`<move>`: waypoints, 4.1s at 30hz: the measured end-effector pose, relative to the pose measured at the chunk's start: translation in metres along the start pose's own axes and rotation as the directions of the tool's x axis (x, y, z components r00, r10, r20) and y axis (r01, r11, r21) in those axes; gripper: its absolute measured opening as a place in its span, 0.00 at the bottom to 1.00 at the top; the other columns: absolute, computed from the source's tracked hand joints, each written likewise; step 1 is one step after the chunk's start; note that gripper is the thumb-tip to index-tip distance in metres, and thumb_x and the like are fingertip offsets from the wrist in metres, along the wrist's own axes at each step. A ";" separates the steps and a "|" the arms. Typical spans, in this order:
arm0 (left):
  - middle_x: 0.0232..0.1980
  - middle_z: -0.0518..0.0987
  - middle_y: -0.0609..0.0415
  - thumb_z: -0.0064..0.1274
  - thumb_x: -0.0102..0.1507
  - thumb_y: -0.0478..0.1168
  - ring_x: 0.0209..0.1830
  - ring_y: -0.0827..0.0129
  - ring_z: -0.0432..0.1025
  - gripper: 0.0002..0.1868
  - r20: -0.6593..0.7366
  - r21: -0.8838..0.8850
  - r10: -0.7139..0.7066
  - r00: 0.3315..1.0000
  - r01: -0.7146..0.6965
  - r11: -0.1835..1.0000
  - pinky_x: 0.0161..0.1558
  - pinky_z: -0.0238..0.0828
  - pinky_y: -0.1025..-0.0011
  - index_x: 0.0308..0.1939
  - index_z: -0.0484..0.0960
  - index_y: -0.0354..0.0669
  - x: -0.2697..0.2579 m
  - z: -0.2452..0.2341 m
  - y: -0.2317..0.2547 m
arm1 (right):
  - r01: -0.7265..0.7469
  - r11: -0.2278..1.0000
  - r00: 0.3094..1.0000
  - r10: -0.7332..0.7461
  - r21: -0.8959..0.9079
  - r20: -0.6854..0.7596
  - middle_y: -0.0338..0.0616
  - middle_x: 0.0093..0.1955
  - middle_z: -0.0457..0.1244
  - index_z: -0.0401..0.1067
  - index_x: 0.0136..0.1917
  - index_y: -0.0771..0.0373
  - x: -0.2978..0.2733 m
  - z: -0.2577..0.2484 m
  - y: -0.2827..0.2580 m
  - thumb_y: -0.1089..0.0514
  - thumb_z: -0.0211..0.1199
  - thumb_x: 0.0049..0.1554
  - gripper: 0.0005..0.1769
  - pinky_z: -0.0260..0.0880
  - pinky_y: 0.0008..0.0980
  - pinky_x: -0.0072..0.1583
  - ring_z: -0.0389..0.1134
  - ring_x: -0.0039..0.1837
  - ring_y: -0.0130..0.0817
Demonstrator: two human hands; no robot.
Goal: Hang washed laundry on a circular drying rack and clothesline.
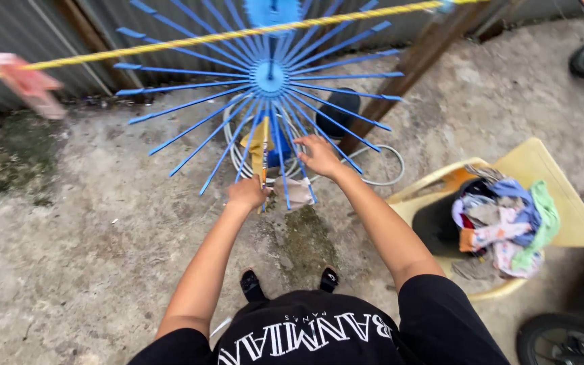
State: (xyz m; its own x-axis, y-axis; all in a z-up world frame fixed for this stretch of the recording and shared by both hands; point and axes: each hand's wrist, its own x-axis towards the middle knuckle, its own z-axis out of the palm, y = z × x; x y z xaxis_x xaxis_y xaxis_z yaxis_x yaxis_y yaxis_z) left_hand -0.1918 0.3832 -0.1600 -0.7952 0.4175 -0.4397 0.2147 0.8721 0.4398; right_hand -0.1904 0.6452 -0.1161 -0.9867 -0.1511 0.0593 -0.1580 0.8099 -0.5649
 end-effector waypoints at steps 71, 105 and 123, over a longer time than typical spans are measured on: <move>0.53 0.83 0.53 0.50 0.70 0.47 0.51 0.69 0.78 0.21 -0.231 -0.969 0.602 0.764 -0.123 -0.216 0.55 0.77 0.68 0.62 0.77 0.39 -0.055 0.017 0.446 | 0.141 0.663 0.832 0.323 0.735 -0.451 0.37 0.47 0.64 0.74 0.57 0.63 -0.325 -0.382 0.206 0.62 0.58 0.65 0.09 0.65 0.30 0.55 0.63 0.50 0.26; 0.52 0.81 0.45 0.52 0.74 0.34 0.42 0.69 0.79 0.29 -0.726 -0.586 -0.190 0.661 -0.739 -0.332 0.38 0.77 0.73 0.79 0.63 0.35 -0.320 -0.144 -0.097 | 0.572 0.820 0.799 -0.553 0.016 -0.236 0.48 0.39 0.65 0.72 0.50 0.64 0.059 -0.060 -0.222 0.53 0.56 0.72 0.13 0.65 0.45 0.46 0.66 0.44 0.45; 0.65 0.79 0.38 0.48 0.60 0.27 0.60 0.52 0.78 0.32 -0.324 -0.944 -0.763 0.560 -0.143 0.296 0.52 0.79 0.64 0.69 0.71 0.44 -0.410 -0.153 -0.243 | -0.132 0.433 0.812 -0.468 0.891 0.348 0.43 0.51 0.71 0.76 0.57 0.64 0.159 0.076 -0.465 0.42 0.55 0.65 0.24 0.76 0.42 0.57 0.73 0.53 0.36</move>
State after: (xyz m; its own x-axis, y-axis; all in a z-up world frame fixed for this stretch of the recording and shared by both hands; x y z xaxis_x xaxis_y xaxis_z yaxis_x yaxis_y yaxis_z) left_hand -0.0048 -0.0393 0.0330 -0.7923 -0.5144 -0.3280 -0.3583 -0.0426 0.9326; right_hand -0.2710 0.2012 0.0936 -0.7148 -0.6988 0.0261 0.0953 -0.1344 -0.9863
